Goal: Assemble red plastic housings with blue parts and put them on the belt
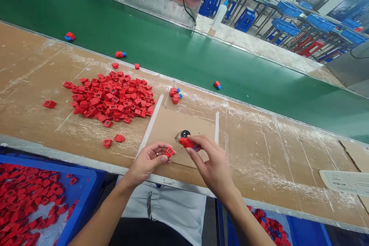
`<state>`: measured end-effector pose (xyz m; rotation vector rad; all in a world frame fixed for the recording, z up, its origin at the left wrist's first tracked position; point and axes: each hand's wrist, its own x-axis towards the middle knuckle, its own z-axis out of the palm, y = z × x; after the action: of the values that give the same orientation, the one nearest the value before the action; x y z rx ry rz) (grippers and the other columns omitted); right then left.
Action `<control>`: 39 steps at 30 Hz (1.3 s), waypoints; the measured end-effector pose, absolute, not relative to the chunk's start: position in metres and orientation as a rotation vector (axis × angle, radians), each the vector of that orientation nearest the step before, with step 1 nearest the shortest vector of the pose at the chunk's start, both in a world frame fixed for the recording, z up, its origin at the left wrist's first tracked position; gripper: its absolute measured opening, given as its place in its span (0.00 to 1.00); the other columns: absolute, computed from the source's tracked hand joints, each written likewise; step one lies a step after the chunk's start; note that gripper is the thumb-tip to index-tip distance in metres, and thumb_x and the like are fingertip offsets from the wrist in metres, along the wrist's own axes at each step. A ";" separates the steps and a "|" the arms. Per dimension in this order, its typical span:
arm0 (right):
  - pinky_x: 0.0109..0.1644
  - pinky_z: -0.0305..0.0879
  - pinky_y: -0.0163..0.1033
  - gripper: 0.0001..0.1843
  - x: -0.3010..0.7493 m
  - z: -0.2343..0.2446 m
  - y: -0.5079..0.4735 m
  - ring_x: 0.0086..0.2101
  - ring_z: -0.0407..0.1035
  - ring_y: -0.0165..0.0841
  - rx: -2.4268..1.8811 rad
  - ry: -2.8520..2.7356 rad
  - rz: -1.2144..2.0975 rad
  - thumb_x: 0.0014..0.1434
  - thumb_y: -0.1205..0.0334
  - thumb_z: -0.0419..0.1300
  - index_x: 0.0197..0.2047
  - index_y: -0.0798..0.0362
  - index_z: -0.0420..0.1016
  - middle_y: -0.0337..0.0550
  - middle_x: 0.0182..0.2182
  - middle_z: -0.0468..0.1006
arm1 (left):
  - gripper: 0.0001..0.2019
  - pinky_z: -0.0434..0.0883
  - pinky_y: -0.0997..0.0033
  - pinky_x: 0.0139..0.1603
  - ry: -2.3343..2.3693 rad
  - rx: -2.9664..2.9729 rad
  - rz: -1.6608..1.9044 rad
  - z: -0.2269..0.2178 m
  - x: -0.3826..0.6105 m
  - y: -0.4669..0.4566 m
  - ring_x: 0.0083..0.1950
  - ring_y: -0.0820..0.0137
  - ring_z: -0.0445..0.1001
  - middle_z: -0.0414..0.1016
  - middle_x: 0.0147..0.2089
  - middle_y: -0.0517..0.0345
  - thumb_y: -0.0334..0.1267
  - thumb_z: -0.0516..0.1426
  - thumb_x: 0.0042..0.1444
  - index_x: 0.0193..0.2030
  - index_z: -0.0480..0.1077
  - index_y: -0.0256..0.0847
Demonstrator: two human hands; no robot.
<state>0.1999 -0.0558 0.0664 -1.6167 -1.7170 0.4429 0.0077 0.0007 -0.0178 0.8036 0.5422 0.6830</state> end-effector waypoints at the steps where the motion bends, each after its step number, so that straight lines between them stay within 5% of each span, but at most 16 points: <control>1: 0.42 0.68 0.36 0.09 0.196 0.066 -0.059 0.37 0.71 0.31 -1.603 -1.723 0.480 0.65 0.65 0.60 0.50 0.50 0.73 0.41 0.42 0.77 | 0.13 0.73 0.71 0.45 0.541 0.805 0.679 -0.017 0.007 0.001 0.44 0.69 0.73 0.78 0.42 0.53 0.37 0.66 0.54 0.46 0.74 0.38; 39: 0.40 0.67 0.38 0.08 0.168 0.038 -0.065 0.38 0.71 0.35 -1.576 -1.756 0.709 0.68 0.65 0.53 0.43 0.51 0.74 0.46 0.39 0.74 | 0.15 0.72 0.74 0.33 0.695 0.873 0.665 -0.010 0.007 -0.001 0.30 0.72 0.72 0.78 0.30 0.55 0.41 0.67 0.51 0.43 0.79 0.34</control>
<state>0.1676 -0.0652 0.0382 -1.5757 -1.7561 0.7095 0.0068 -0.0015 -0.0096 0.8725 0.6951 0.6651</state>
